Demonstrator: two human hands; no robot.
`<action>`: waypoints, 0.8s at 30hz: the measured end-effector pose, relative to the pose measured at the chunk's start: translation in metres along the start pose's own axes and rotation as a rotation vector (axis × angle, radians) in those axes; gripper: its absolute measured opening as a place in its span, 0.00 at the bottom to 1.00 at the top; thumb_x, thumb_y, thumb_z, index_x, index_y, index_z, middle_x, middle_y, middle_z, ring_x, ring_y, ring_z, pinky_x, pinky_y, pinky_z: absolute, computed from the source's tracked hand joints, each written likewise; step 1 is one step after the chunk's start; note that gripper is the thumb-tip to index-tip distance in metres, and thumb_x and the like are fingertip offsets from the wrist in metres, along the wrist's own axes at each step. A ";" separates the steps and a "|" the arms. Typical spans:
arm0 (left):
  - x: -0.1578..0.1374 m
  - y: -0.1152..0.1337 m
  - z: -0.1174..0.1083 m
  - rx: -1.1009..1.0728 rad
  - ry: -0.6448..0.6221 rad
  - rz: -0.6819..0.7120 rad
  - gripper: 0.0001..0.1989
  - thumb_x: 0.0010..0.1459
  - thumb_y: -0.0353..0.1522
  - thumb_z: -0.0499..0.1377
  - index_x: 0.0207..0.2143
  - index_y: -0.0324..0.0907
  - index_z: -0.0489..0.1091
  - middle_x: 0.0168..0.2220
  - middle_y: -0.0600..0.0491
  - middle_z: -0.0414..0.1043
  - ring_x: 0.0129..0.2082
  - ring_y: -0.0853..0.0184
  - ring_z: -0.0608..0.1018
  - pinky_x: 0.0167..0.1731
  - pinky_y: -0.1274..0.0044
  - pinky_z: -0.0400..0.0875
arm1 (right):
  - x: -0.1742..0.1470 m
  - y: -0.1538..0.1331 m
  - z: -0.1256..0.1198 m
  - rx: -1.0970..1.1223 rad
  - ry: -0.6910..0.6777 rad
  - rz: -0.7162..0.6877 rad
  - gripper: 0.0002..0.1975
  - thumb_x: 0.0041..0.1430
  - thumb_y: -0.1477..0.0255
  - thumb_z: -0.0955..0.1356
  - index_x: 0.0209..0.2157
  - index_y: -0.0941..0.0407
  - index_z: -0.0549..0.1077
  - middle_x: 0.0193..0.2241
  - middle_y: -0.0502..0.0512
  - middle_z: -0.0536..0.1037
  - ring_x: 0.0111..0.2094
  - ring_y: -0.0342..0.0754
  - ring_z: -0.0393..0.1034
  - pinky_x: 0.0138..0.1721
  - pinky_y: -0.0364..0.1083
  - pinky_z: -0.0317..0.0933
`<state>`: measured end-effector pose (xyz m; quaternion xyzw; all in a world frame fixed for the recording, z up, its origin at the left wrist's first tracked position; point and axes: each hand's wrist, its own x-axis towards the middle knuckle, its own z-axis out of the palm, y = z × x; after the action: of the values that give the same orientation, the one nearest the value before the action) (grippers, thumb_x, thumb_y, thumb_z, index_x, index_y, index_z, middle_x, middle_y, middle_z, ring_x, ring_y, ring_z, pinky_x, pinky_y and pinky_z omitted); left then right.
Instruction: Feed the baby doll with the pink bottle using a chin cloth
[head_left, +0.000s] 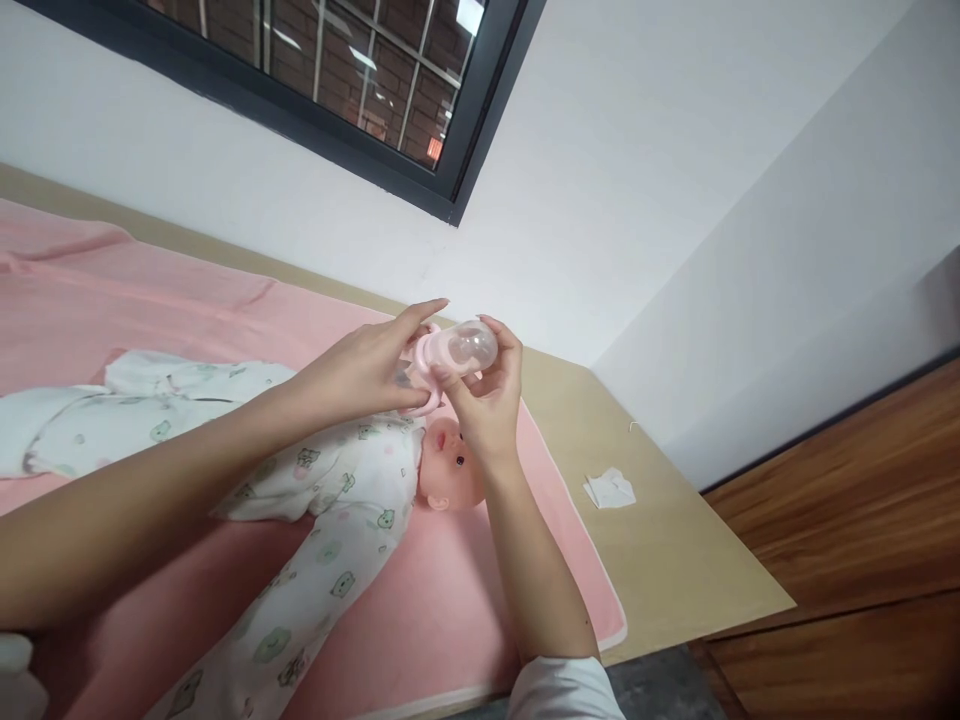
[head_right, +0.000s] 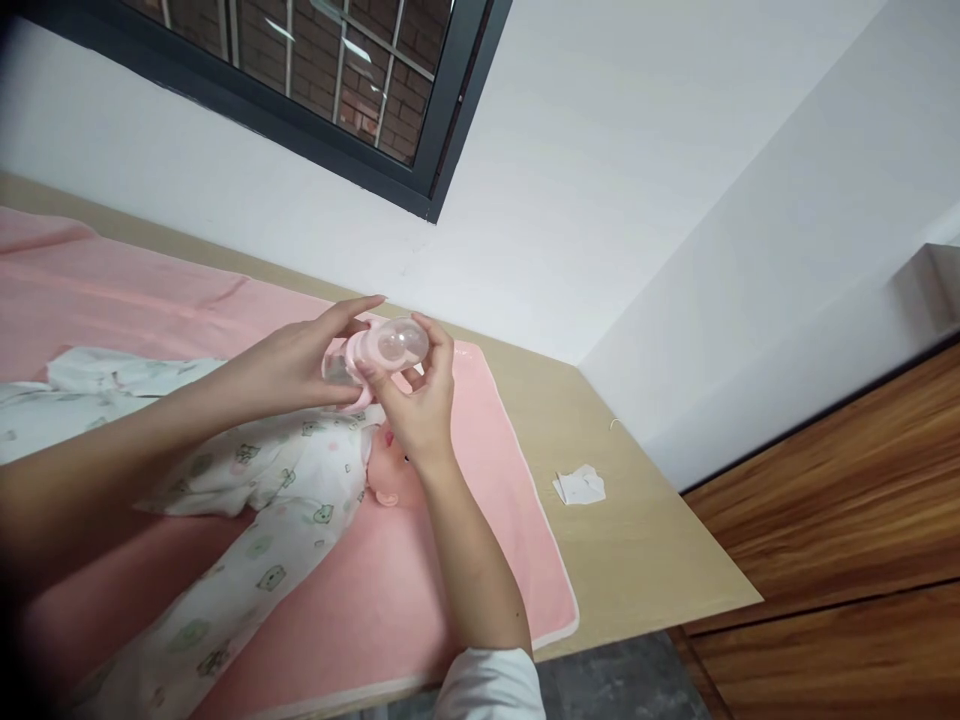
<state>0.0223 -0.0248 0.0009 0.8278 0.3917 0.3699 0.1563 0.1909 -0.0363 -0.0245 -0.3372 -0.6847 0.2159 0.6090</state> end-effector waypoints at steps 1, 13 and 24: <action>0.000 0.001 0.000 0.008 -0.019 -0.019 0.45 0.47 0.33 0.58 0.68 0.47 0.47 0.48 0.49 0.75 0.40 0.58 0.79 0.35 0.73 0.70 | -0.002 -0.002 0.003 0.005 -0.007 0.006 0.35 0.54 0.57 0.73 0.60 0.45 0.57 0.61 0.57 0.62 0.61 0.51 0.62 0.56 0.54 0.68; 0.007 -0.010 0.002 0.188 -0.026 0.066 0.26 0.46 0.31 0.55 0.51 0.44 0.68 0.48 0.50 0.76 0.44 0.56 0.77 0.39 0.71 0.67 | -0.001 -0.012 -0.005 -0.090 -0.127 0.004 0.26 0.55 0.58 0.72 0.53 0.46 0.66 0.54 0.53 0.71 0.54 0.49 0.69 0.54 0.53 0.71; 0.011 -0.025 0.006 0.275 -0.054 0.158 0.25 0.45 0.29 0.54 0.49 0.46 0.70 0.43 0.51 0.77 0.44 0.55 0.76 0.40 0.69 0.64 | 0.002 -0.010 -0.013 -0.103 -0.193 0.020 0.24 0.51 0.59 0.75 0.49 0.48 0.71 0.51 0.52 0.75 0.52 0.49 0.71 0.51 0.52 0.72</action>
<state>0.0179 0.0001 -0.0109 0.8794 0.3678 0.3015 0.0224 0.2019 -0.0426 -0.0138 -0.3526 -0.7469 0.2182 0.5198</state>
